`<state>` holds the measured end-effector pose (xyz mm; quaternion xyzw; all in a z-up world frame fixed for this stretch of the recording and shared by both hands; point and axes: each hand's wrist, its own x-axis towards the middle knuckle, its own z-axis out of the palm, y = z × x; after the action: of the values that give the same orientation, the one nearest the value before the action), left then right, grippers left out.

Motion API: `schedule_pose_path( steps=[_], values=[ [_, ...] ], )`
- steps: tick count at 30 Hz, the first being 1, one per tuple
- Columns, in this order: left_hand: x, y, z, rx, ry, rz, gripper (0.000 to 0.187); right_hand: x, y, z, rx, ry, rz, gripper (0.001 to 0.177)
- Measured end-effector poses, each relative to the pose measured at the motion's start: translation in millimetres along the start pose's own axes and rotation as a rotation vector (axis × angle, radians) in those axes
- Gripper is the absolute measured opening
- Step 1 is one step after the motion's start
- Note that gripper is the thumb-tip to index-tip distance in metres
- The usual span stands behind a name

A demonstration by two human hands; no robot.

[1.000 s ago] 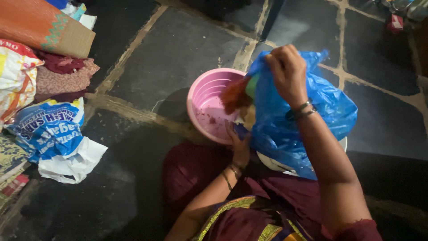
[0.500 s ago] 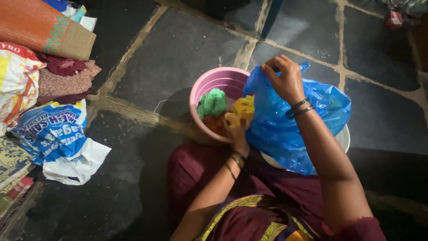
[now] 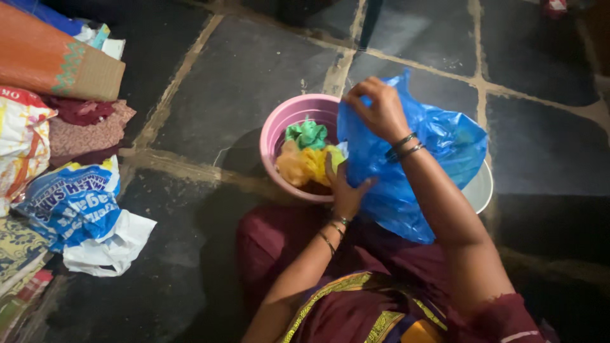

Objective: The person sits on the floor and transfers marigold flowers and other colorful items from a pink basin into a blue plastic bag. They handle the flowers by hand, occasionally picking up and moving small plastic bags and cloths within the basin before placing them into the blue bag.

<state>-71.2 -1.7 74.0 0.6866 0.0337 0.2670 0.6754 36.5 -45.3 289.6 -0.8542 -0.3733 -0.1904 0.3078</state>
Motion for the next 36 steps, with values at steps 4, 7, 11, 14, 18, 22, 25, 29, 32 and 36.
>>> schedule_pose_path(
  steps=[4,7,11,14,18,22,25,29,32,36],
  values=[
    [14,-23,6,-0.375,0.080,-0.077,0.094,-23,-7,-30,-0.178,0.023,-0.145,0.020],
    [13,-30,-4,-0.324,0.091,-0.124,0.072,-68,25,-82,-0.226,0.219,0.030,0.030],
    [19,-38,-9,-0.010,0.131,-0.057,0.052,-141,89,-130,-0.253,0.166,0.120,0.081],
    [24,-45,-2,-0.105,0.173,0.006,0.059,-173,121,-112,0.056,0.135,0.354,0.078],
    [35,-54,-5,-0.297,0.173,-0.139,0.048,-162,124,-100,-0.117,0.207,0.498,0.035],
    [51,-71,-28,-0.592,0.258,-0.242,0.046,-93,94,-85,-0.369,0.236,0.305,0.030],
    [71,-86,-51,-0.764,0.291,-0.309,0.050,-38,60,-58,-0.308,0.263,0.140,0.028],
    [89,-93,-79,-0.783,0.364,-0.482,0.055,9,31,-37,-0.209,0.138,0.049,0.046],
    [97,-102,-99,-0.727,0.434,-0.666,0.058,19,50,-41,0.231,-0.163,0.112,0.071],
    [97,-143,-122,-0.871,0.419,-0.556,0.061,-10,124,-31,0.254,-0.147,0.186,0.065]
  ],
)
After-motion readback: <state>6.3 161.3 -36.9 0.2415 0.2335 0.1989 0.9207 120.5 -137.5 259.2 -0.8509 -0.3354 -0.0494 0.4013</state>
